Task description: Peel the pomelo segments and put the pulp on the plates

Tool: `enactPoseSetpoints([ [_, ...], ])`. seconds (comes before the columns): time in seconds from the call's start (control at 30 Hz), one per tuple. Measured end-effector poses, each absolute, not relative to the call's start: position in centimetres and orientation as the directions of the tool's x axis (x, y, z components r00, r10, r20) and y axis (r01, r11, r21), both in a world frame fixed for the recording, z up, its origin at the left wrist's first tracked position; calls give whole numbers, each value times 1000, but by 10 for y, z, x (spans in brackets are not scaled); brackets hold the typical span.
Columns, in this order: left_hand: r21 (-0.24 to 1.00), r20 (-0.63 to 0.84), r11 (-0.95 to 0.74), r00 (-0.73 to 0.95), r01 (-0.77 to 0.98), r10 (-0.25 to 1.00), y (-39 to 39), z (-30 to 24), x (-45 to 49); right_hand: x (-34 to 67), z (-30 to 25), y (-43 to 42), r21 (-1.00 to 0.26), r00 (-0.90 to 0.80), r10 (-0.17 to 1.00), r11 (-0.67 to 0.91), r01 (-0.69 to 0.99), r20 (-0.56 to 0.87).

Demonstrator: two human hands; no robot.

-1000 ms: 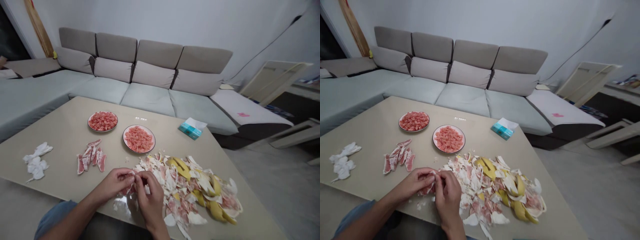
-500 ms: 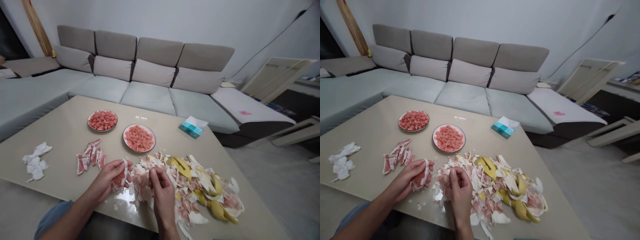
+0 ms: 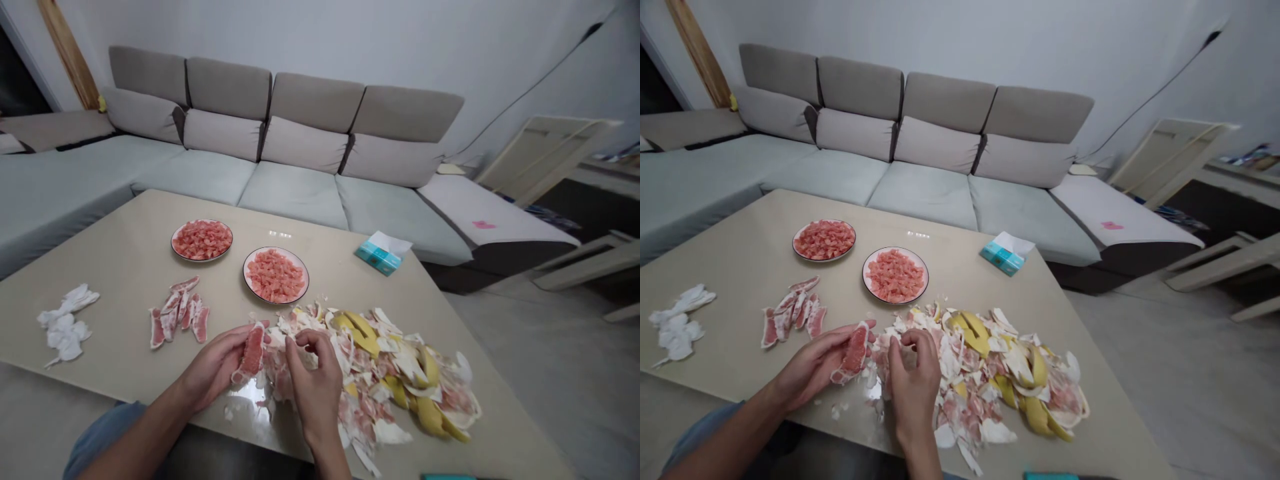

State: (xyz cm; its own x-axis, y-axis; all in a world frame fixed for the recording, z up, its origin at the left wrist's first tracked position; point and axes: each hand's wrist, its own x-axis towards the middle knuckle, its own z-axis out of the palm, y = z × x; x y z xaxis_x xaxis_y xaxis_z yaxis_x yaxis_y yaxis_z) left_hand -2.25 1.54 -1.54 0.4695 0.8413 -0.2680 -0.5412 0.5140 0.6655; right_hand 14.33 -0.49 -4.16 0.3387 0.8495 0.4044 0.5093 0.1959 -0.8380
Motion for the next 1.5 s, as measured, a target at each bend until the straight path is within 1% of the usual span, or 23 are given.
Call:
enactPoseSetpoints([
  [0.13,719,-230,483,485,-500,844,15,-14,-22,142,-43,-7,-853,282,878,226,470,388],
  [0.27,813,-264,474,511,-338,818,13,-15,-23,138,-39,-11,-860,182,897,301,413,402],
  [0.37,881,-244,403,494,-246,834,12,-17,-24,136,-36,-12,-838,89,893,376,396,442],
  [0.47,926,-211,329,469,-185,858,13,-20,-26,137,-35,-12,-804,24,879,424,417,476],
  [0.57,953,-231,292,435,-78,870,16,-21,-30,139,-36,-11,-745,-40,858,467,477,513],
  [0.63,967,-216,254,414,-39,885,19,-21,-32,141,-37,-11,-671,-110,830,513,536,547],
  [0.7,973,-195,228,400,-36,896,20,-22,-34,143,-38,-10,-585,-178,798,554,592,576],
  [0.8,963,-214,261,409,-62,887,21,-22,-34,146,-39,-10,-500,-238,770,583,641,592],
  [0.87,958,-222,276,407,-78,886,21,-21,-33,147,-39,-10,-475,-252,759,592,651,600],
  [0.97,948,-240,302,399,-98,885,20,-17,-31,147,-39,-10,-472,-243,758,588,657,605],
  [1.13,930,-276,348,402,-116,873,18,-17,-30,146,-40,-11,-539,-168,787,544,644,593],
  [1.2,944,-270,319,370,-78,889,19,-19,-30,144,-41,-11,-557,-159,798,532,638,581],
  [1.3,964,-246,266,321,-19,915,20,-22,-29,141,-43,-10,-540,-172,802,526,657,572],
  [1.4,968,-238,250,305,-1,922,19,-22,-26,139,-43,-11,-532,-178,806,520,668,565],
  [1.5,979,-203,199,277,44,939,17,-21,-22,138,-43,-11,-546,-175,829,492,678,531],
])
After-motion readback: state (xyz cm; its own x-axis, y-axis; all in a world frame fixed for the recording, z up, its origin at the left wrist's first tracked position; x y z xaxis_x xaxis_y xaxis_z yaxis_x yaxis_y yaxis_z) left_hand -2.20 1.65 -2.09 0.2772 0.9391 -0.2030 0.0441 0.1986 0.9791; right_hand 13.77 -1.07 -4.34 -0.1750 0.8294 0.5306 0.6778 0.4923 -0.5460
